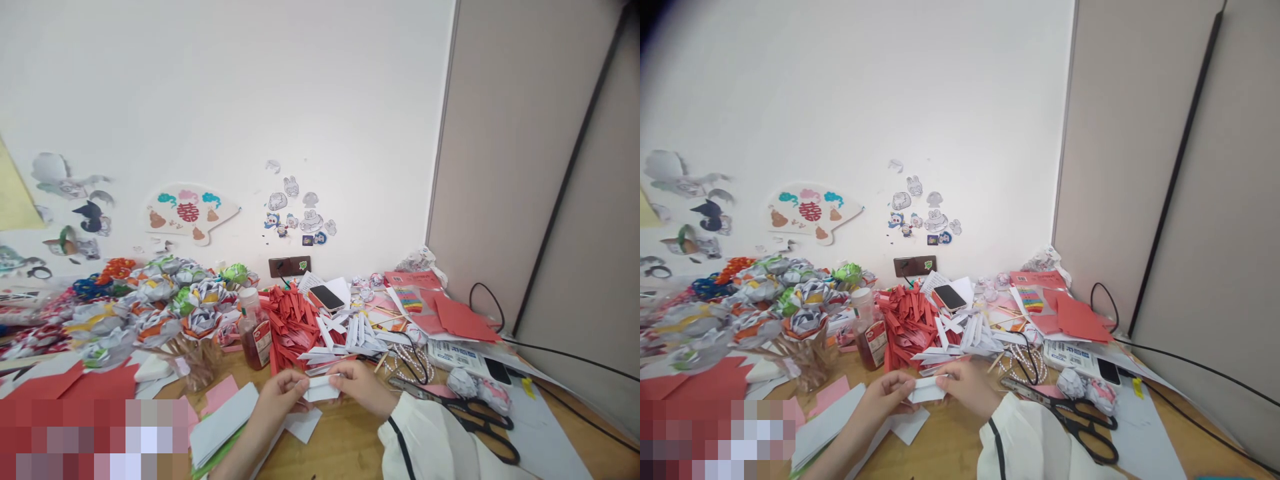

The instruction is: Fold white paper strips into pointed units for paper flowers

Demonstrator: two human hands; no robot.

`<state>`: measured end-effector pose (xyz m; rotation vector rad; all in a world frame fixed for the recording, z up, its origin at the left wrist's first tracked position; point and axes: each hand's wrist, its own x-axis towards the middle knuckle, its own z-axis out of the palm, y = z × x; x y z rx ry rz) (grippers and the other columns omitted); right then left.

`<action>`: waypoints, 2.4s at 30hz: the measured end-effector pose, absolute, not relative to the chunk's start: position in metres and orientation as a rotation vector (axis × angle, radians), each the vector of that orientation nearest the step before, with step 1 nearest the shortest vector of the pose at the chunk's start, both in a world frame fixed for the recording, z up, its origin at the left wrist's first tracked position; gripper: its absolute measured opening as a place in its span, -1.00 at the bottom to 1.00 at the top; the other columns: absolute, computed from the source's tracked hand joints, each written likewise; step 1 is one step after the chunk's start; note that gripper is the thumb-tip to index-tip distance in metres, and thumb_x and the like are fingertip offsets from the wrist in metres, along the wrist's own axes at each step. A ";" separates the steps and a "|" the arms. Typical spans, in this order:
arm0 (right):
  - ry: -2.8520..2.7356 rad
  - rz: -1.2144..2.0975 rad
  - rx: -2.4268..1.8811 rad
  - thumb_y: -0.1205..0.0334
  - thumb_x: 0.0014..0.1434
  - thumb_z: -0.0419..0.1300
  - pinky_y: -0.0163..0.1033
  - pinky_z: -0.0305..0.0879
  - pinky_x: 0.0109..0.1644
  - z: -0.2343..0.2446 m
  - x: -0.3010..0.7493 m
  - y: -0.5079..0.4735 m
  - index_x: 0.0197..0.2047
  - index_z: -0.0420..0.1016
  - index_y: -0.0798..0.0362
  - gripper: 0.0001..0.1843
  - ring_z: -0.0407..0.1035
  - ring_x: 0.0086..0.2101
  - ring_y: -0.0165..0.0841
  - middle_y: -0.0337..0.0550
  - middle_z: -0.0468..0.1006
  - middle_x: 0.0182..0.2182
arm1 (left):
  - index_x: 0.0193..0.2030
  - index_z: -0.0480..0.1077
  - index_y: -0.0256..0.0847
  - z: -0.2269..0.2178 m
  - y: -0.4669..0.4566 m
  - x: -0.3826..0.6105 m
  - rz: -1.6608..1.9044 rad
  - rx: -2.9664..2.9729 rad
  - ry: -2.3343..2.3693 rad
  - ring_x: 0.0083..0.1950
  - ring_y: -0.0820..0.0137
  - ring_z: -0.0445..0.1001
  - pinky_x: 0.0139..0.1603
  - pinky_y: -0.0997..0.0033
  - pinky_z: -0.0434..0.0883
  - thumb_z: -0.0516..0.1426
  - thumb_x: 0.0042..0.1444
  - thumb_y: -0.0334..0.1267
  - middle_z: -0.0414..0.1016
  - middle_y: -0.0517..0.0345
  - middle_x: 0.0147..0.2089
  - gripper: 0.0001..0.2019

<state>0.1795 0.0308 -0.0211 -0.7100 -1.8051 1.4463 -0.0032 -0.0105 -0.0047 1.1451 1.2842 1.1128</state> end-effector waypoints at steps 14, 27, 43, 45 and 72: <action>-1.988 1.187 -0.853 0.09 0.01 0.11 -0.37 0.15 -0.42 -0.024 0.175 0.028 -0.36 0.47 0.13 -0.73 0.27 -0.47 -0.42 -0.20 0.45 -0.50 | -0.56 0.31 -0.28 -0.010 -0.014 0.004 1.099 1.403 1.247 -0.57 0.43 0.39 -0.51 0.46 0.33 0.18 -0.24 0.03 0.43 0.20 -0.63 -0.65; -2.207 1.086 -0.825 0.14 0.04 0.09 -0.42 0.10 -0.47 -0.012 0.186 0.034 -0.38 0.47 0.14 -0.76 0.24 -0.49 -0.46 -0.24 0.43 -0.54 | -0.54 0.27 -0.28 -0.007 -0.019 0.007 1.072 1.472 1.233 -0.56 0.40 0.42 -0.51 0.44 0.35 0.11 -0.11 -0.03 0.43 0.18 -0.61 -0.70; -2.118 0.870 -0.790 0.12 0.08 0.06 -0.37 0.13 -0.39 -0.008 0.192 0.035 -0.40 0.40 0.11 -0.77 0.25 -0.45 -0.42 -0.23 0.40 -0.50 | -0.51 0.28 -0.27 -0.003 -0.013 -0.004 1.140 1.249 1.270 -0.60 0.44 0.44 -0.51 0.46 0.38 0.18 -0.24 0.03 0.47 0.23 -0.63 -0.64; -2.140 0.867 -0.771 0.12 0.11 0.03 -0.38 0.12 -0.40 -0.008 0.192 0.035 -0.46 0.41 0.11 -0.73 0.24 -0.47 -0.43 -0.24 0.39 -0.53 | -0.50 0.30 -0.28 -0.003 -0.013 -0.003 1.119 1.261 1.249 -0.60 0.44 0.43 -0.51 0.45 0.39 0.18 -0.25 0.03 0.47 0.23 -0.63 -0.63; -2.156 0.987 -0.898 0.18 0.08 0.05 -0.42 0.13 -0.50 -0.022 0.182 0.032 -0.39 0.44 0.11 -0.79 0.29 -0.55 -0.46 -0.26 0.41 -0.60 | -0.56 0.24 -0.25 -0.005 -0.020 0.004 0.979 1.520 1.313 -0.58 0.39 0.40 -0.55 0.44 0.34 0.10 -0.14 -0.01 0.35 0.25 -0.64 -0.70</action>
